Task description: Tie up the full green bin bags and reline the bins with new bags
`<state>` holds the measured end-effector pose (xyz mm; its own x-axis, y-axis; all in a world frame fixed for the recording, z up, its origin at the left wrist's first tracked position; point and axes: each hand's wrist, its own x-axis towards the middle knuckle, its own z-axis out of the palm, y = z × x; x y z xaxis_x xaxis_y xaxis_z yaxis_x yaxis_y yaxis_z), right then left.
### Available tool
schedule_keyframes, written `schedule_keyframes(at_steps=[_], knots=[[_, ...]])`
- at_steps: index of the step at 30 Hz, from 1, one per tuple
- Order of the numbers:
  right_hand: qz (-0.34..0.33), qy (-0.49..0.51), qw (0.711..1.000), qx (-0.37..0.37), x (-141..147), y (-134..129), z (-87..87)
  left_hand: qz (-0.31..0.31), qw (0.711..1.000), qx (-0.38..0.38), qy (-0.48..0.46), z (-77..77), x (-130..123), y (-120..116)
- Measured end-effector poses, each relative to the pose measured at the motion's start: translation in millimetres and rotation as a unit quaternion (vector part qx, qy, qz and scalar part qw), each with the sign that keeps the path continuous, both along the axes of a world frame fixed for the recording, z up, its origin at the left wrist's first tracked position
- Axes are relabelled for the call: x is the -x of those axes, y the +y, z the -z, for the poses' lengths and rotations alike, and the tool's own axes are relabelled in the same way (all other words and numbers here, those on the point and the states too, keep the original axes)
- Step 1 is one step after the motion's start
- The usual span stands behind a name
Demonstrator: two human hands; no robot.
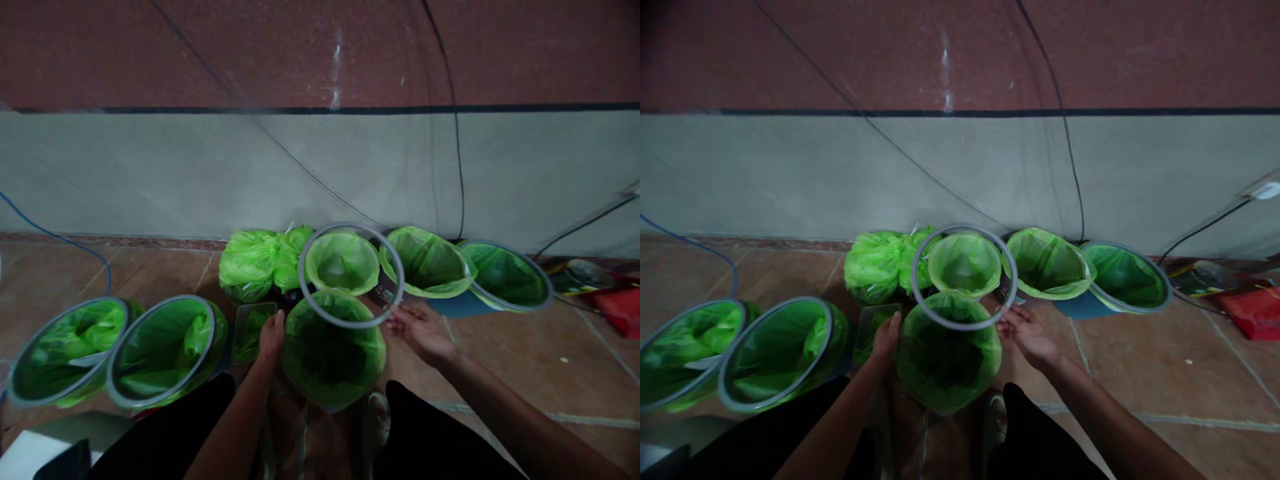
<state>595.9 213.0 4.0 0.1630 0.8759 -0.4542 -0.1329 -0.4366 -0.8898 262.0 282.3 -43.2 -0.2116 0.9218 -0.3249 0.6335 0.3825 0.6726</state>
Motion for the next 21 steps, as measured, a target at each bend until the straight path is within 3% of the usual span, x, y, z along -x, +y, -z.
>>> schedule_keyframes(at_steps=[3, 5, 7, 14, 21], knots=[[-0.121, -0.014, 0.991, 0.046, 15.4, -41.2, -1.3, -0.085, 0.990, -0.016, -0.114, -21.6, 10.0, -16.2], [-0.186, -0.033, 0.979, 0.077, 22.7, -58.5, 2.3, -0.088, 0.972, -0.001, -0.220, -34.4, 14.5, -29.0], [-0.211, -0.045, 0.972, 0.092, 25.6, -66.8, 9.1, -0.071, 0.959, 0.024, -0.272, -42.2, 16.2, -40.0], [-0.178, -0.198, 0.960, 0.087, 15.8, -61.3, 29.8, -0.002, 0.982, 0.041, -0.184, -38.3, 4.6, -48.7], [-0.214, -0.380, 0.897, 0.072, 17.7, -46.7, 32.7, 0.037, 0.995, 0.012, -0.097, -30.3, -1.3, -33.9]])
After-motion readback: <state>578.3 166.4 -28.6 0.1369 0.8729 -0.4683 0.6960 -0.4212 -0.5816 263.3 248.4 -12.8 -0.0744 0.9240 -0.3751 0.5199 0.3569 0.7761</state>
